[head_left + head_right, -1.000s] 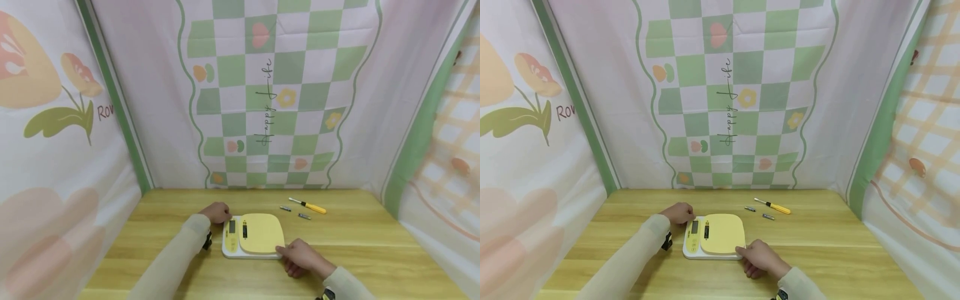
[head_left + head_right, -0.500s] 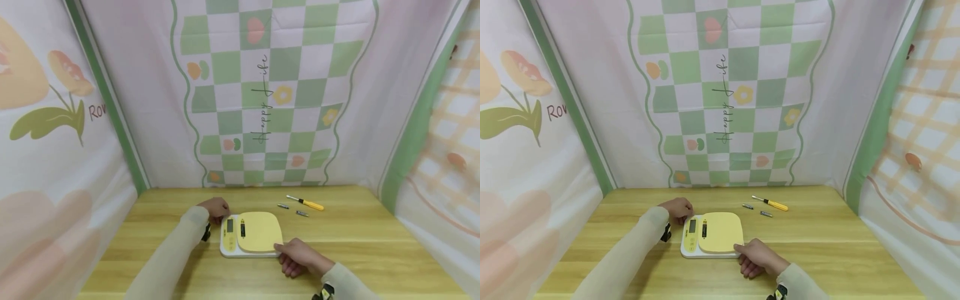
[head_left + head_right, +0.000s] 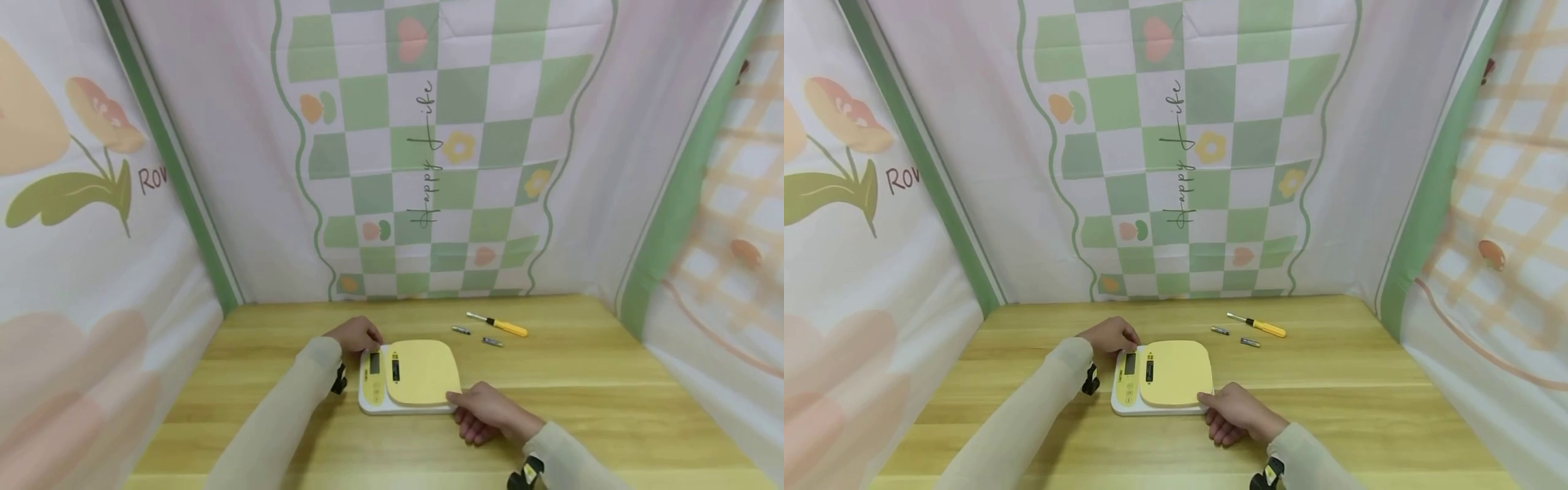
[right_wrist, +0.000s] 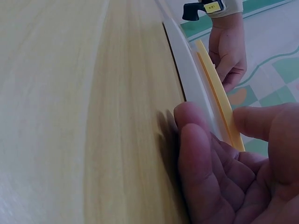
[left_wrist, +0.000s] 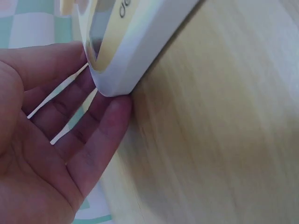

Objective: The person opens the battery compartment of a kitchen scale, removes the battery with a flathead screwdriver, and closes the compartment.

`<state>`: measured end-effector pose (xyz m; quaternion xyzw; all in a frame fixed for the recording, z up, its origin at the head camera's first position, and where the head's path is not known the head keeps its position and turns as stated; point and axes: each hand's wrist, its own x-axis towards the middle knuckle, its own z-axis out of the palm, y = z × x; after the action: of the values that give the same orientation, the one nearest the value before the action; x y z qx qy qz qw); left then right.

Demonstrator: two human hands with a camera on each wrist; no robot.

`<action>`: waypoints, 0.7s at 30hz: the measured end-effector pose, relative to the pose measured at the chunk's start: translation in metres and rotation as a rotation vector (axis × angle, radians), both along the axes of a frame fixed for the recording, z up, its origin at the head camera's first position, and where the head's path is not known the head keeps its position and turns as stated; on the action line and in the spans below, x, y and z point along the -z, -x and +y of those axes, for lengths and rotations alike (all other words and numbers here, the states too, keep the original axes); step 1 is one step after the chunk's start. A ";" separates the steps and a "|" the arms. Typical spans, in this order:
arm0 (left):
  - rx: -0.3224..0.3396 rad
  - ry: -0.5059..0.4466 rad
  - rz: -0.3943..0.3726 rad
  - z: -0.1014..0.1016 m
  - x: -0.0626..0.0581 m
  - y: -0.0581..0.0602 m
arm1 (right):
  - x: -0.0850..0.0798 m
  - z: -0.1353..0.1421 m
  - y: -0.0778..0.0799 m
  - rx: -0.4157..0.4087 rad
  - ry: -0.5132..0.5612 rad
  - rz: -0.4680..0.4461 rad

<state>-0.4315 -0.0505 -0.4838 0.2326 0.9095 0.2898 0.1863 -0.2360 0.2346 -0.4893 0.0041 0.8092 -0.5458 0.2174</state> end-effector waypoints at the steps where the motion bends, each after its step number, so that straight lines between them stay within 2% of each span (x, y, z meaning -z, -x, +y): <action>1: -0.005 -0.001 -0.004 0.000 -0.001 -0.001 | 0.000 0.000 0.000 -0.002 0.003 0.000; 9: -0.037 -0.010 -0.038 -0.002 -0.008 -0.012 | 0.002 -0.001 0.001 0.003 0.054 -0.014; 18: -0.094 -0.105 -0.165 -0.015 -0.005 -0.017 | 0.002 0.002 0.003 0.010 0.052 0.007; 21: -0.097 -0.127 -0.175 -0.019 -0.002 -0.018 | 0.001 0.003 0.004 0.012 0.054 0.007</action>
<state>-0.4131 -0.0695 -0.4822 0.1732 0.8798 0.3747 0.2358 -0.2396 0.2374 -0.4907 0.0009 0.7948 -0.5689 0.2113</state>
